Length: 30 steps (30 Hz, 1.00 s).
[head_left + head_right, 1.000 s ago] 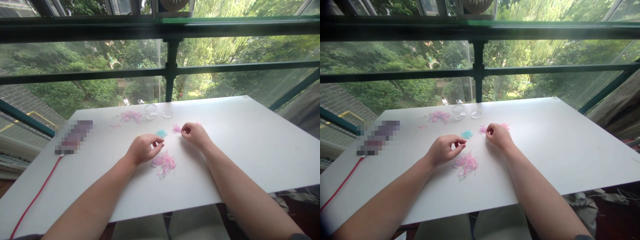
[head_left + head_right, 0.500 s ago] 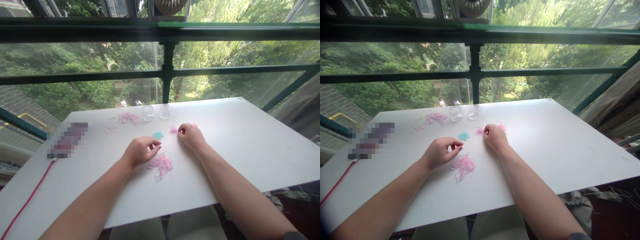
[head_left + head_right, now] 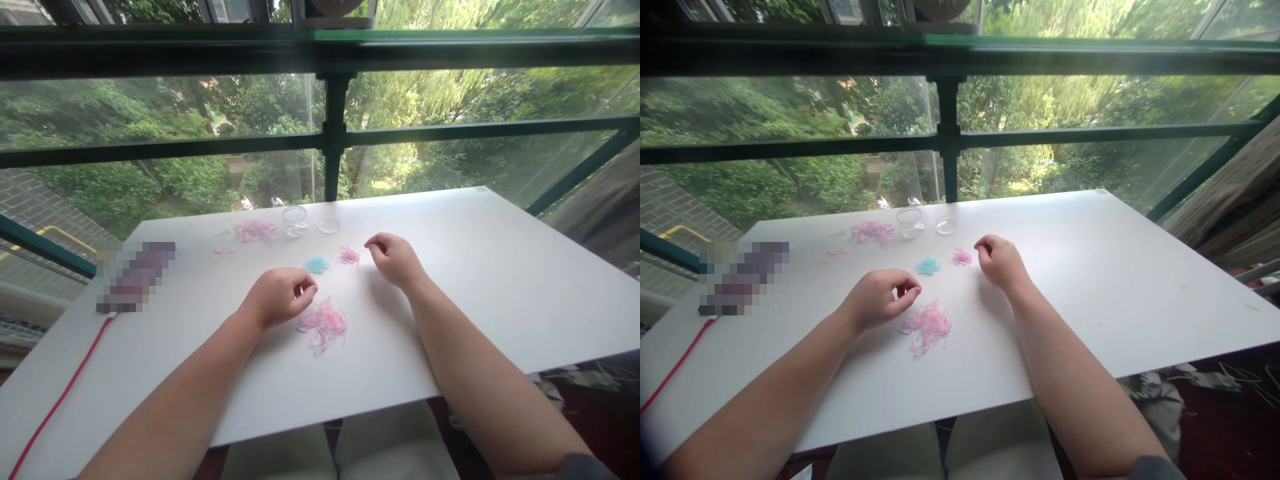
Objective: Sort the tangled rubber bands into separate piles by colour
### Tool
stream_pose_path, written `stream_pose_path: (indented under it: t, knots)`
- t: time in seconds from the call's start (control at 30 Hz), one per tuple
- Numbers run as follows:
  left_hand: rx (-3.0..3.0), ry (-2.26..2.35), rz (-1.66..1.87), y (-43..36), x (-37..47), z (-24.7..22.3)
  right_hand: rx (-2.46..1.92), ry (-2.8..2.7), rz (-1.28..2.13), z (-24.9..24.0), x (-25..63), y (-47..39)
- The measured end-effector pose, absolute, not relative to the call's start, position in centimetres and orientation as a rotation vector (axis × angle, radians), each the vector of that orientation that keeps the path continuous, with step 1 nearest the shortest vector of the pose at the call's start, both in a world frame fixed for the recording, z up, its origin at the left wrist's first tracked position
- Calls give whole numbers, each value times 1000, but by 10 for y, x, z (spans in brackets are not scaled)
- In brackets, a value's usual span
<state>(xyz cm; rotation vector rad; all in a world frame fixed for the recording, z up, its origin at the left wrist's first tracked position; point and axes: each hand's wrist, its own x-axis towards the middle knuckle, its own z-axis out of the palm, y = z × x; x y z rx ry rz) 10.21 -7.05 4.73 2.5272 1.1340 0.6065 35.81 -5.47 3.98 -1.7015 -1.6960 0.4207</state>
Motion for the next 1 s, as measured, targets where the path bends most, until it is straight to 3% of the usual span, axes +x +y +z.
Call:
stream_pose_path:
  t: [0.23,0.47,1.0]
  knots:
    - [2568,1129,163,-67,98,54,-1332,-2292,965,45,336,-71]
    - [2335,1073,-144,-72,91,64,-1301,-2466,930,48,333,-78]
    - [2292,1069,-113,-70,91,59,-1176,-2546,893,47,327,-80]
